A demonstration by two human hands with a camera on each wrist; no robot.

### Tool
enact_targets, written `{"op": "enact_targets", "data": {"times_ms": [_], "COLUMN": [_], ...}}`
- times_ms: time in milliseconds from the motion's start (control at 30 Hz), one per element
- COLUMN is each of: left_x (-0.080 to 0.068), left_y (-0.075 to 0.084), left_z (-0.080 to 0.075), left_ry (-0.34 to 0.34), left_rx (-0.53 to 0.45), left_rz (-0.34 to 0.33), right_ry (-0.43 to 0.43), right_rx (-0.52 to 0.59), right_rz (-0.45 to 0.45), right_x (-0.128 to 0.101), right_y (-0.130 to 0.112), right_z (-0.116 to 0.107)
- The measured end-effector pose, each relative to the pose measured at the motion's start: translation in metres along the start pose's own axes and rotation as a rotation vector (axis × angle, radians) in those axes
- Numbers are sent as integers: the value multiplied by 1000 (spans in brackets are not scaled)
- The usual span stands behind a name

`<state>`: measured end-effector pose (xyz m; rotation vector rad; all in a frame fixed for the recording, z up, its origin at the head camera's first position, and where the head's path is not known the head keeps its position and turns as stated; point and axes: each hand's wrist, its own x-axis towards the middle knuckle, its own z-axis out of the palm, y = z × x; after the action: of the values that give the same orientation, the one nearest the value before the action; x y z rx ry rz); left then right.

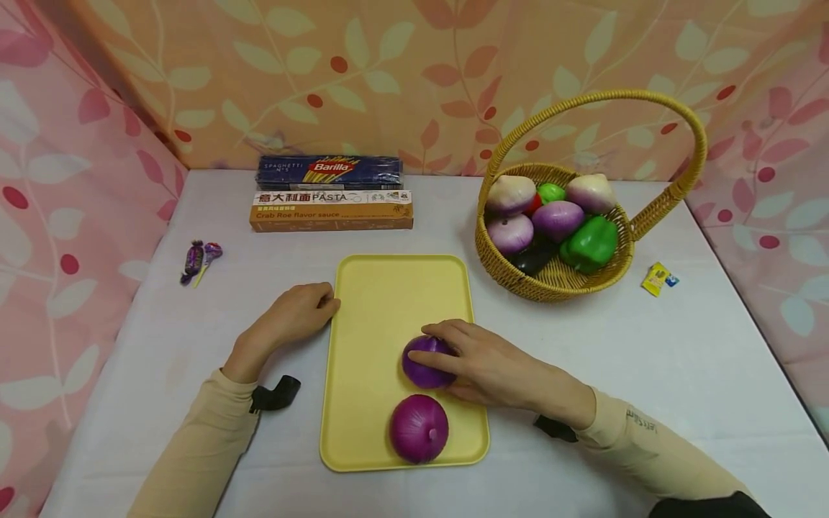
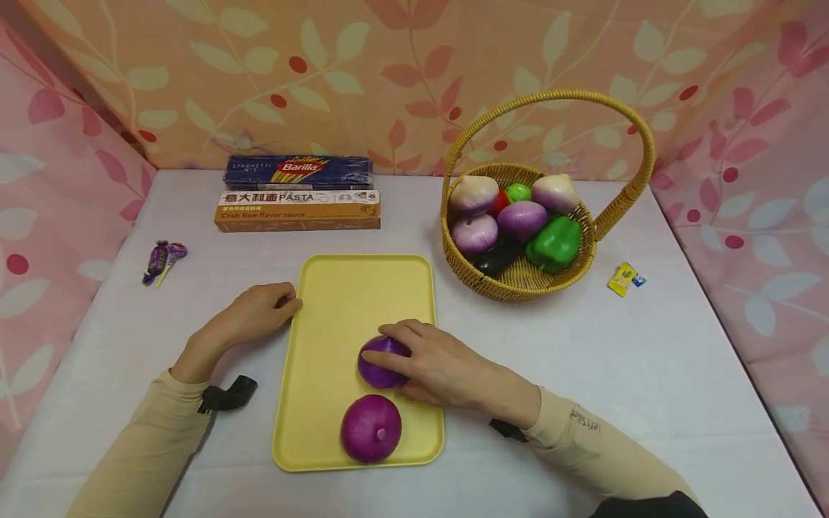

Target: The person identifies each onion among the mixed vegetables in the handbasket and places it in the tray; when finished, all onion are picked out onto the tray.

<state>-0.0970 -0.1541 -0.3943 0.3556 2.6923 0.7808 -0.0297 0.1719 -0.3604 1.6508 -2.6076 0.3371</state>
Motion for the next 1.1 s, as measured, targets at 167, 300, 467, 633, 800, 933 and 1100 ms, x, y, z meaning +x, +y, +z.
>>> {"op": "enact_targets", "data": {"times_ms": [167,300,467,633,800,933,1100], "left_x": [0,0,0,0,0,0,1], "left_y": [0,0,0,-1,0,0,0], "left_z": [0,0,1,1,0,0,0], "left_ry": [0,0,-3,1,-3,-8,-2], "left_rx": [1,0,-1,-2,0,3,4], "left_rz": [-4,-8,-13,-10,-11,-13,-8], "right_ry": [-37,-32,-38,-48,-43,-14,190], "right_rx": [-26,-22,-23,-27,-17,43,38], "right_rz": [-20,-17,-32,-39,-29,17,147], "right_x": [0,2,1,1,0,-3,-9], "right_y": [-2,-3,-2,-1,-1,6,35], "right_z": [3,4,4,3,0,-10,-32]}}
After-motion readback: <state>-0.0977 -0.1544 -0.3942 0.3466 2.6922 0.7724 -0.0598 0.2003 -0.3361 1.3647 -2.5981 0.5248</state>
